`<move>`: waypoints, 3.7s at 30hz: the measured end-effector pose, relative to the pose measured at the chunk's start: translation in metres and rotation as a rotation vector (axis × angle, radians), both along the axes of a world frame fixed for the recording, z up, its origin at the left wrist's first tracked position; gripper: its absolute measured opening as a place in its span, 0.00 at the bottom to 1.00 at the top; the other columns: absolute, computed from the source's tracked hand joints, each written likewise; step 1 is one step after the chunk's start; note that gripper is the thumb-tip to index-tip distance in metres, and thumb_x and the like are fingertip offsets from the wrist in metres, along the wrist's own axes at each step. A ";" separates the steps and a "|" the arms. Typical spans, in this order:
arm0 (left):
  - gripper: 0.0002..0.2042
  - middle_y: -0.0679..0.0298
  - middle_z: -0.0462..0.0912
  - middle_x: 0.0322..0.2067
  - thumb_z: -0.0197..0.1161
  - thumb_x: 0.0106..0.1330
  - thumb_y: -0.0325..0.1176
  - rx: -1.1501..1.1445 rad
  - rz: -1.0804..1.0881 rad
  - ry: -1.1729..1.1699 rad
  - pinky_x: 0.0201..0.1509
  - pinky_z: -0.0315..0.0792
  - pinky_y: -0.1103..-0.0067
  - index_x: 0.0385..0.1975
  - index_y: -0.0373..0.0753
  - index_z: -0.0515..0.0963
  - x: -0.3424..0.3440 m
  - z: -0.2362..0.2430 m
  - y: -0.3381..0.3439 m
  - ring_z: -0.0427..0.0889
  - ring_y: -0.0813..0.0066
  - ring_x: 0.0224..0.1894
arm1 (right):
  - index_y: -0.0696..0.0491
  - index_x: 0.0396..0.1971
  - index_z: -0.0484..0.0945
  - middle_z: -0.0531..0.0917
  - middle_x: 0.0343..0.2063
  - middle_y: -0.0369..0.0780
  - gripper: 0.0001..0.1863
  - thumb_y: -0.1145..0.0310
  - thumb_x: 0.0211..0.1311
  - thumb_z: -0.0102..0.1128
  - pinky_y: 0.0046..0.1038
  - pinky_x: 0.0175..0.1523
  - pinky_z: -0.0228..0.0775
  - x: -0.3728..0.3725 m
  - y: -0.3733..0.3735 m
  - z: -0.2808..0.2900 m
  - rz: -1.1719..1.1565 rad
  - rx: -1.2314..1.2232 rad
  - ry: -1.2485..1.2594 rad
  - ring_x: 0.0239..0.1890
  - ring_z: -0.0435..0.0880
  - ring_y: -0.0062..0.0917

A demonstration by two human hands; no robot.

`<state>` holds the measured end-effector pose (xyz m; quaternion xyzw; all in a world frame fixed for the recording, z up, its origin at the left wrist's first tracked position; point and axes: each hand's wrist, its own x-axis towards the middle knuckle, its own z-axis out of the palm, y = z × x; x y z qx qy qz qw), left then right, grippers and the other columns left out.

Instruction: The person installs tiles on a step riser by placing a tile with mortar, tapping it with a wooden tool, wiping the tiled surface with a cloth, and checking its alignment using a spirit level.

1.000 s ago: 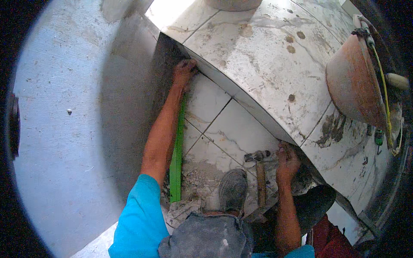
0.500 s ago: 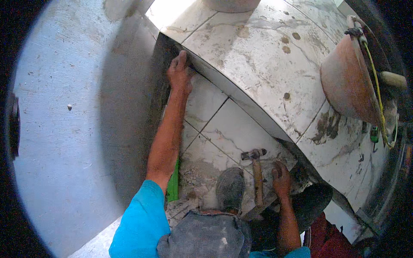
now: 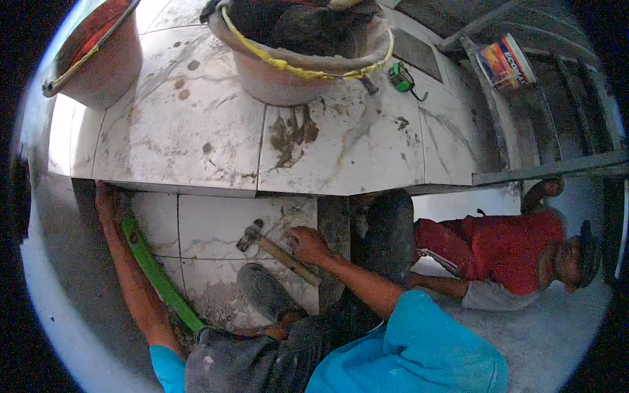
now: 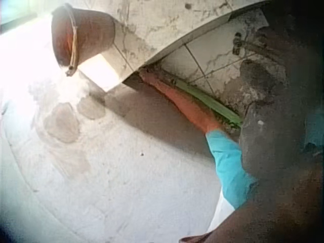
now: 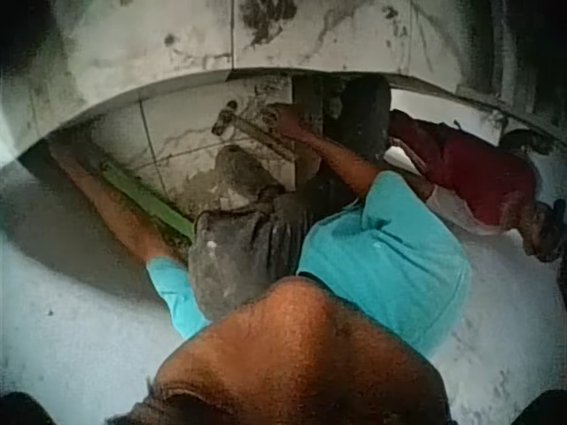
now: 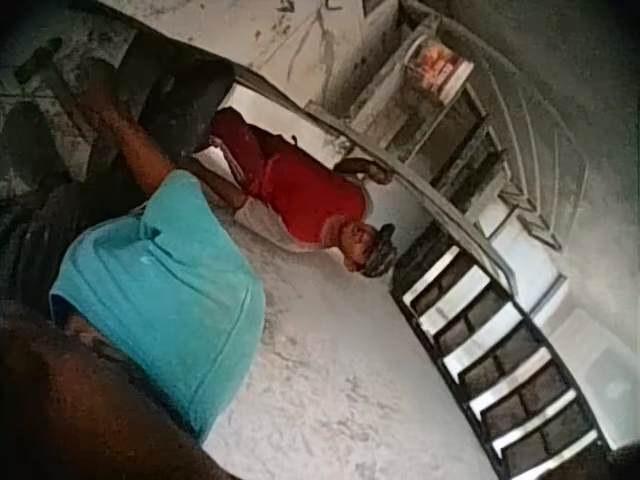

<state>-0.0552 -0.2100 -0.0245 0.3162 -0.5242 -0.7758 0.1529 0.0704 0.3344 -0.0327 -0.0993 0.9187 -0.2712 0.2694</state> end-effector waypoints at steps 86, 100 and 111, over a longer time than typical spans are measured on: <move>0.50 0.46 0.48 0.65 0.77 0.44 0.44 -0.889 -0.009 0.214 0.68 0.49 0.58 0.65 0.38 0.53 0.075 0.030 0.371 0.48 0.52 0.68 | 0.64 0.42 0.74 0.80 0.38 0.52 0.18 0.66 0.57 0.60 0.36 0.49 0.68 -0.160 0.132 0.197 -0.250 0.394 0.540 0.43 0.79 0.43; 0.09 0.72 0.78 0.33 0.70 0.47 0.28 -1.568 -0.082 0.581 0.50 0.57 0.65 0.26 0.50 0.80 0.051 0.069 0.343 0.76 0.67 0.43 | 0.64 0.42 0.74 0.81 0.31 0.49 0.18 0.69 0.53 0.62 0.36 0.43 0.70 -0.116 0.133 0.223 -0.449 0.099 0.436 0.35 0.79 0.41; 0.04 0.74 0.78 0.33 0.66 0.51 0.31 -1.612 -0.445 0.720 0.51 0.59 0.66 0.25 0.49 0.80 0.043 0.100 0.285 0.75 0.71 0.40 | 0.62 0.44 0.73 0.79 0.41 0.55 0.20 0.65 0.54 0.60 0.43 0.51 0.69 -0.163 0.152 0.179 -0.352 0.331 0.494 0.44 0.78 0.48</move>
